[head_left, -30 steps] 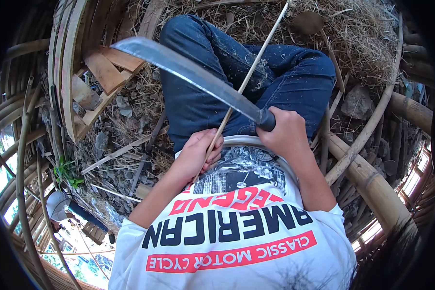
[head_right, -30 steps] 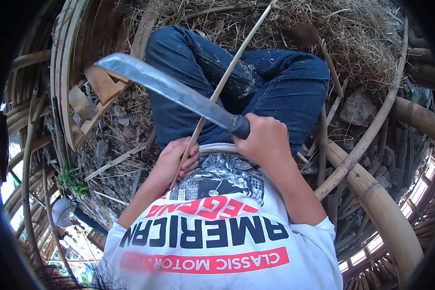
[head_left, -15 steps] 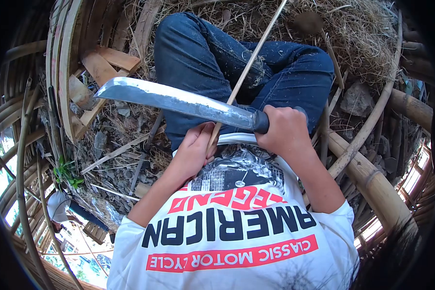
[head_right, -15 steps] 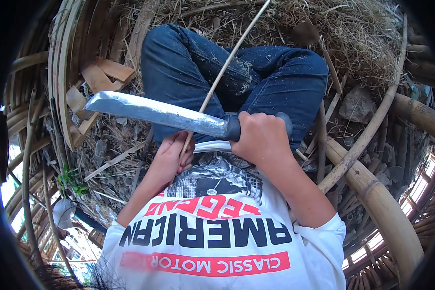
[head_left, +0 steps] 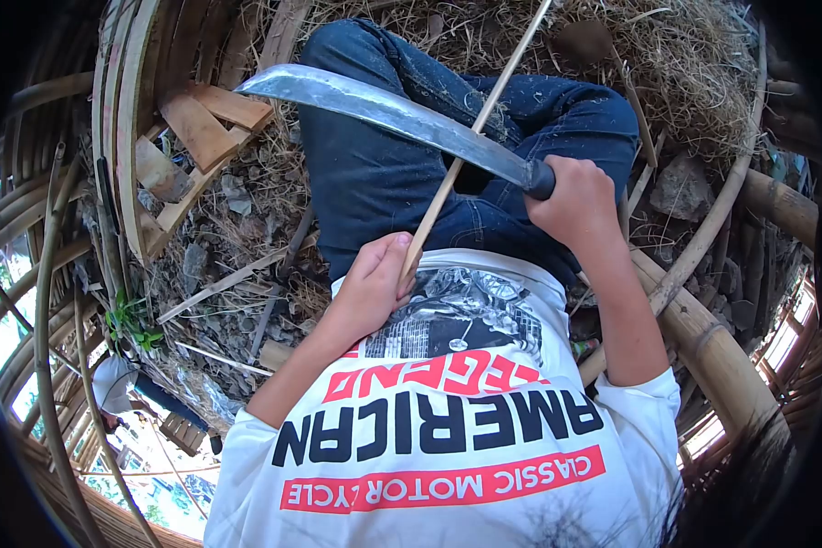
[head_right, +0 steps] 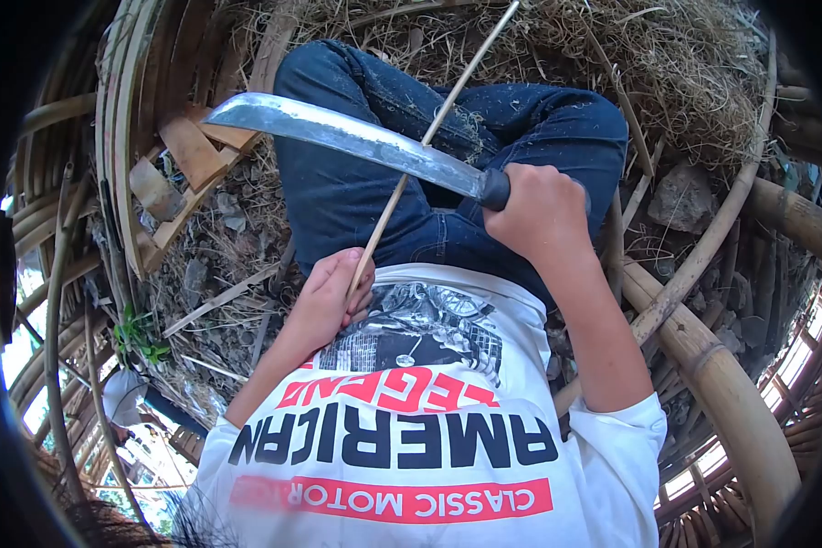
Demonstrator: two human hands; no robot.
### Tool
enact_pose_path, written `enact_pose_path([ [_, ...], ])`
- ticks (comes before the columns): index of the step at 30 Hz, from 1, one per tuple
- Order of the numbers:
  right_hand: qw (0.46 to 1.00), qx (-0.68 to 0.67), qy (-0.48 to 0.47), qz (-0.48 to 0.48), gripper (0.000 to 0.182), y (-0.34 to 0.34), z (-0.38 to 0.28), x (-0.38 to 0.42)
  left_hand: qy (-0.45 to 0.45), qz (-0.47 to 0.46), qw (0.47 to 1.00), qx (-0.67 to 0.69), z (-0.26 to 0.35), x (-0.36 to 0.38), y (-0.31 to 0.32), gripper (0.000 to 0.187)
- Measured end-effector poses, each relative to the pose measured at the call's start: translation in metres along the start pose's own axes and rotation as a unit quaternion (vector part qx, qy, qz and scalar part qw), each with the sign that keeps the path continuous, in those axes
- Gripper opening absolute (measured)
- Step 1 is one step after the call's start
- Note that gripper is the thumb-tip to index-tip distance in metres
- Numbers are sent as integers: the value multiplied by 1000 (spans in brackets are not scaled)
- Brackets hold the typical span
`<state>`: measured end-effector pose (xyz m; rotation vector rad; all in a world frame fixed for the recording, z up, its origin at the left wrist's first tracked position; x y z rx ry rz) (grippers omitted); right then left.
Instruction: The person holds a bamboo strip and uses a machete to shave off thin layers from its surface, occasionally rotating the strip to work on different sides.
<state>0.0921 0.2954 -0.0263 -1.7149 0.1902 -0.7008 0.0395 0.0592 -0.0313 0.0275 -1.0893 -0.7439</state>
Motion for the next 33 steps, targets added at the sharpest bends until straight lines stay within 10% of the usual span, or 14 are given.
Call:
enact_pose_path([
  [33, 980, 68, 187, 20, 36, -20, 114, -124, -11, -34, 999, 7, -7, 3, -9, 36],
])
Point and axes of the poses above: each hand's wrist, its own x-axis away from the middle knuckle, its own y-axis out of the palm, z = x × y, the point moved 7 cm from there along -x, towards the middle knuckle, and after that the axes turned 13 degrees about x, right-handed, at the moved point
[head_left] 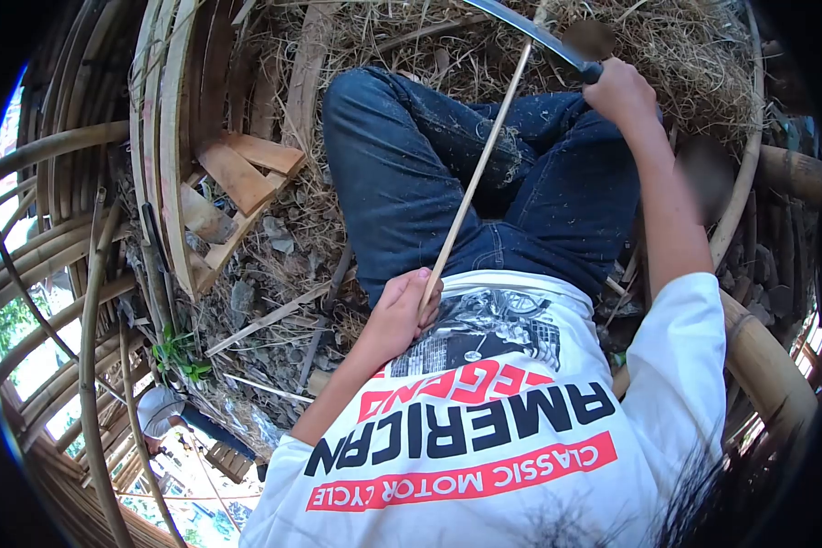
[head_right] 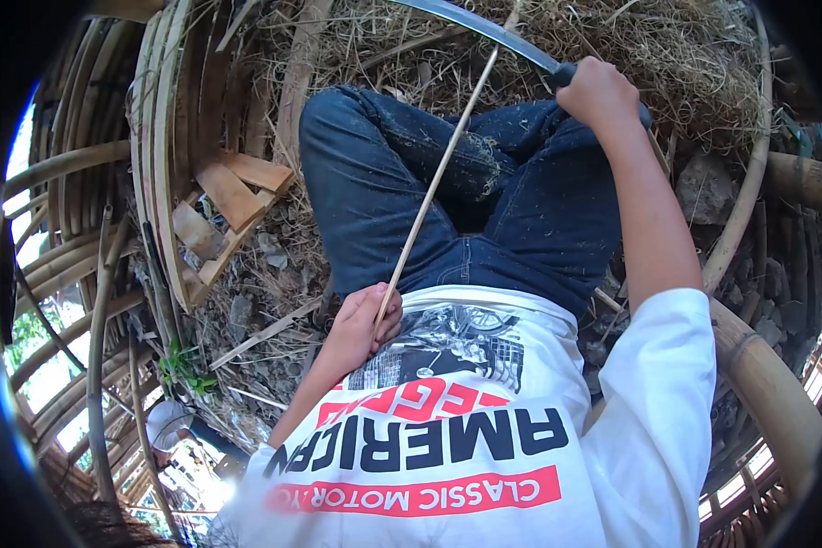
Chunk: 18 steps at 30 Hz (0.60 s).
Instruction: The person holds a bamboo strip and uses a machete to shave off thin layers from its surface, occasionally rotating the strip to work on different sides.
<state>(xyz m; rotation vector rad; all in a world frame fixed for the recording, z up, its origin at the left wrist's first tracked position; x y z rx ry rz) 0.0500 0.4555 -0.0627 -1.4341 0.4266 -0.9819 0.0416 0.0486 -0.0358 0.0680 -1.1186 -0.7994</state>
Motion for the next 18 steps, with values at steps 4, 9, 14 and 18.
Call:
enact_pose_path([
  [4, 1000, -3, -7, 13, 36, 1, -11, -18, -15, -11, 999, 45, 1, -8, 2, 37],
  [9, 998, -38, -23, 34, 38, 7, -29, -10, -34, -13, 990, 137, 0, -4, -3, 36],
  [14, 993, -116, -22, 30, 45, 22, -29, 23, -29, -34, 993, 110, 1, -4, -1, 33],
  [18, 984, -167, -48, 29, 62, 15, -40, 67, -61, -24, 988, 138, 2, -7, 3, 33],
])
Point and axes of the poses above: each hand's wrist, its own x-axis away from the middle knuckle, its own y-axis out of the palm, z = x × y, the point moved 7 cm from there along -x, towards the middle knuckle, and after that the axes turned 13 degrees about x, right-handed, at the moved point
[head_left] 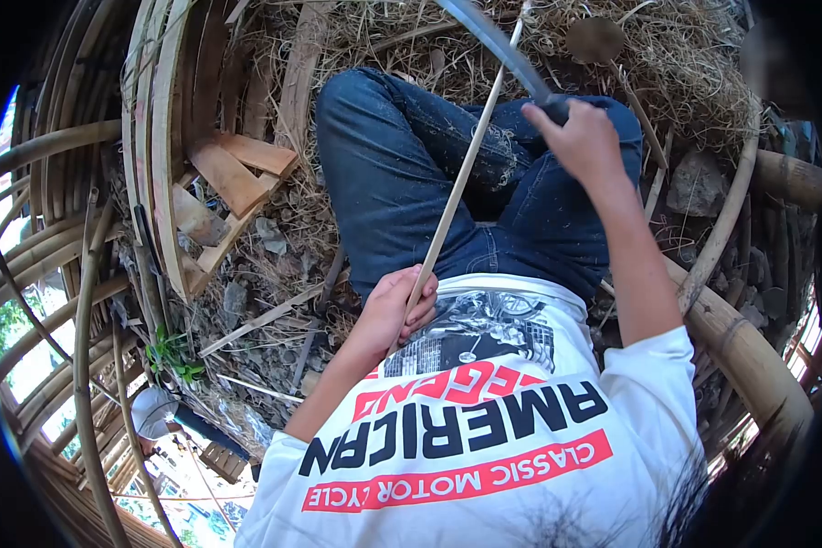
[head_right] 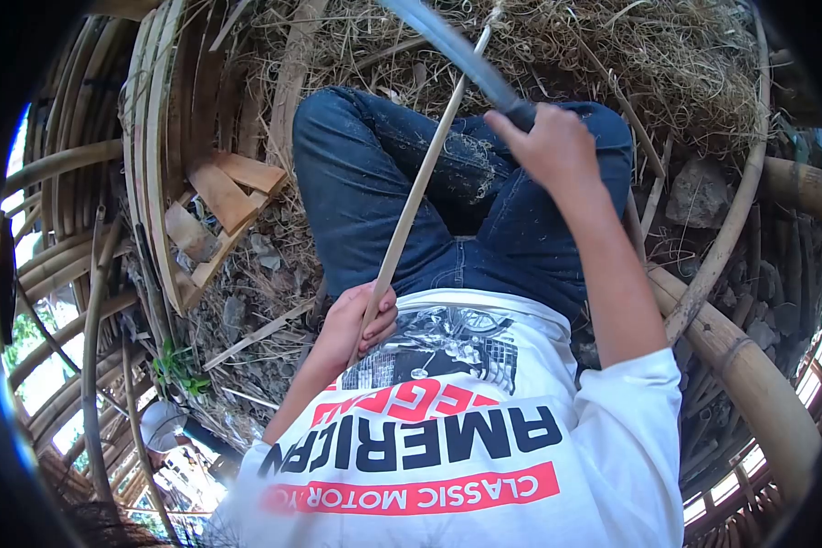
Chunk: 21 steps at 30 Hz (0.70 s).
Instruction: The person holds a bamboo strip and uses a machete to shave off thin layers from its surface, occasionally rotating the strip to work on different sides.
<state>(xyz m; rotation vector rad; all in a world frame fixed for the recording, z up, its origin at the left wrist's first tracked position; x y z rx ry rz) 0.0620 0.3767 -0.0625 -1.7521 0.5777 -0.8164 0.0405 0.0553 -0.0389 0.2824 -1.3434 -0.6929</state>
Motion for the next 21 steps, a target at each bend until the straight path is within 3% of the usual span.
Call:
enact_pose_path([
  [8, 975, -104, -140, -135, 67, 9, -54, 96, -21, -16, 998, 52, -1, -2, 0, 31],
  [15, 960, -65, -225, -153, 64, -5, -83, 142, -25, 6, 998, 55, -5, -5, -3, 31],
  [21, 961, -25, -221, -161, 66, -7, -84, 140, 12, 32, 999, -19, -1, -6, -4, 35],
])
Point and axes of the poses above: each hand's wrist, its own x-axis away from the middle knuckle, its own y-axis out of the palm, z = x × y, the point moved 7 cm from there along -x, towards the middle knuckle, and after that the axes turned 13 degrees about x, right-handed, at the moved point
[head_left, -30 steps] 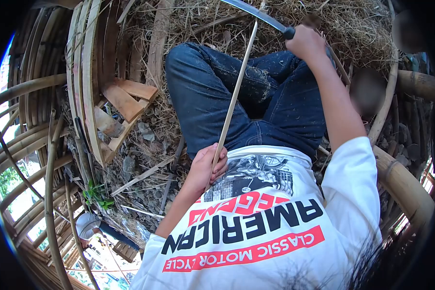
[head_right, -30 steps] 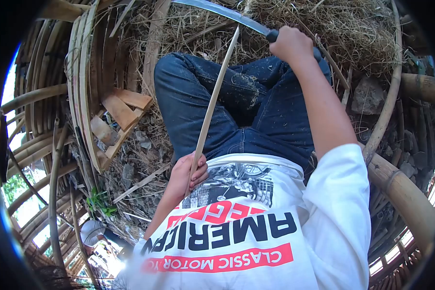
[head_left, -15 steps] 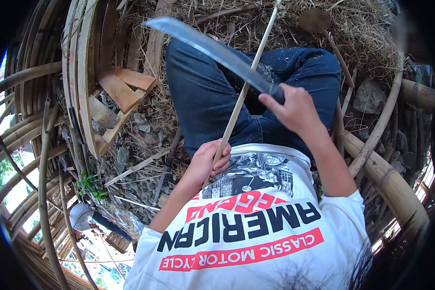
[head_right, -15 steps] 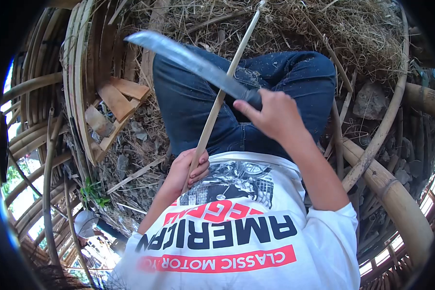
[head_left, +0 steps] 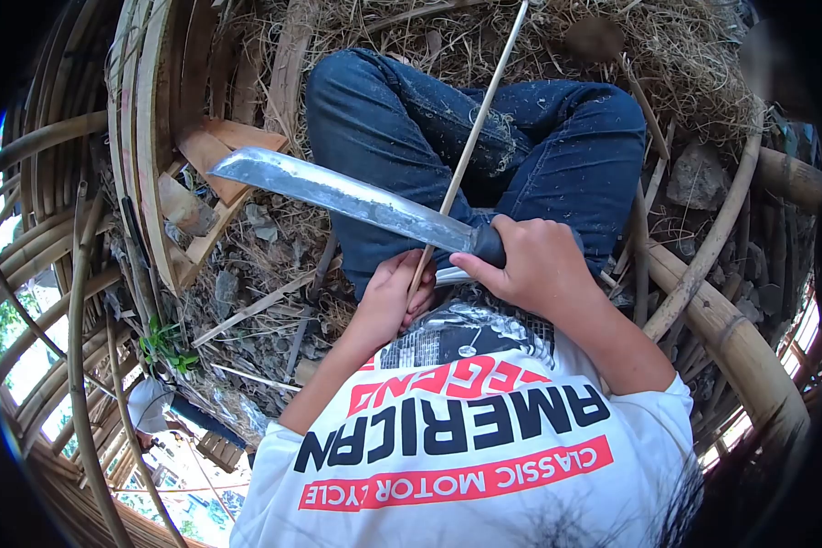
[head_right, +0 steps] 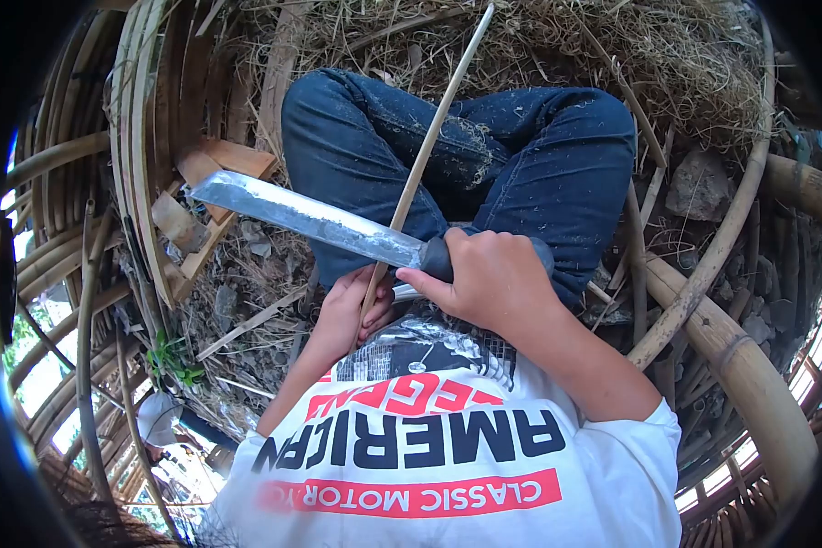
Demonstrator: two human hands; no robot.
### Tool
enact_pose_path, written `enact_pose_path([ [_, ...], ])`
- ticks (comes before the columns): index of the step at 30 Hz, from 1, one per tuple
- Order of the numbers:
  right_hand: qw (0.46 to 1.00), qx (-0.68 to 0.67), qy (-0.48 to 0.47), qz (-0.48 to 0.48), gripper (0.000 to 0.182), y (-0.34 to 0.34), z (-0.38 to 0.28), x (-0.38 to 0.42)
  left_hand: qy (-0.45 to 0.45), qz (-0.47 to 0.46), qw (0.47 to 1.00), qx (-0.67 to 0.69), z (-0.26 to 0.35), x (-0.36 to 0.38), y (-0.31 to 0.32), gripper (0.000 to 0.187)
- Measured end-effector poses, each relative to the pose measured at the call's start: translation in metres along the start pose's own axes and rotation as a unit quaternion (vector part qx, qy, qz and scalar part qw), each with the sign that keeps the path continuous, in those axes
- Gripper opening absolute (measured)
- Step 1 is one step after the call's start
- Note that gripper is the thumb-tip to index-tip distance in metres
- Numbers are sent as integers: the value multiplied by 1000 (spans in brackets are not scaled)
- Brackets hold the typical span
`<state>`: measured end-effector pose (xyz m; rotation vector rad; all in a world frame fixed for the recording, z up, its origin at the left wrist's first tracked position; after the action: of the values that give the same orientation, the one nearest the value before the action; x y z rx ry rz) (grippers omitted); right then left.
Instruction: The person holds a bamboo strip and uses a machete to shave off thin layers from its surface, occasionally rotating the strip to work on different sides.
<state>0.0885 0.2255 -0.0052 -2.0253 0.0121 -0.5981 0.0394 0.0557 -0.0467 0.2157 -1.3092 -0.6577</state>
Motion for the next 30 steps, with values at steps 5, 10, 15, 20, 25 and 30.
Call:
enact_pose_path([
  [5, 1000, 14, -5, -3, 67, -5, 5, 1, 43, 20, 996, -79, 4, 2, 4, 38],
  [10, 1000, 12, -7, -6, 69, -11, -1, 7, 60, 79, 984, -149, 10, 14, 10, 40],
  [15, 1000, -10, 5, -6, 65, -2, 3, 3, 60, 90, 983, -147, 11, 11, 11, 40],
  [20, 997, 24, 68, 24, 65, -10, 34, -14, 77, 23, 987, -138, 5, 8, 8, 38],
  [25, 994, 58, 69, 54, 75, -16, 64, -34, 69, 11, 990, -119, 5, 5, 6, 38],
  [30, 995, 75, 61, 36, 70, -18, 56, -46, 48, 6, 997, -63, 4, 6, 3, 37],
])
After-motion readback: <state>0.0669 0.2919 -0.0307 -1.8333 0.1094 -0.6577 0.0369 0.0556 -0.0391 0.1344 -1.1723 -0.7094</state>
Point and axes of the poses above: each hand's wrist, its own x-axis away from the middle knuckle, its own y-axis out of the palm, z = x × y, the point moved 7 cm from there along -x, towards the middle knuckle, and after that the axes turned 13 degrees about x, right-handed, at the moved point
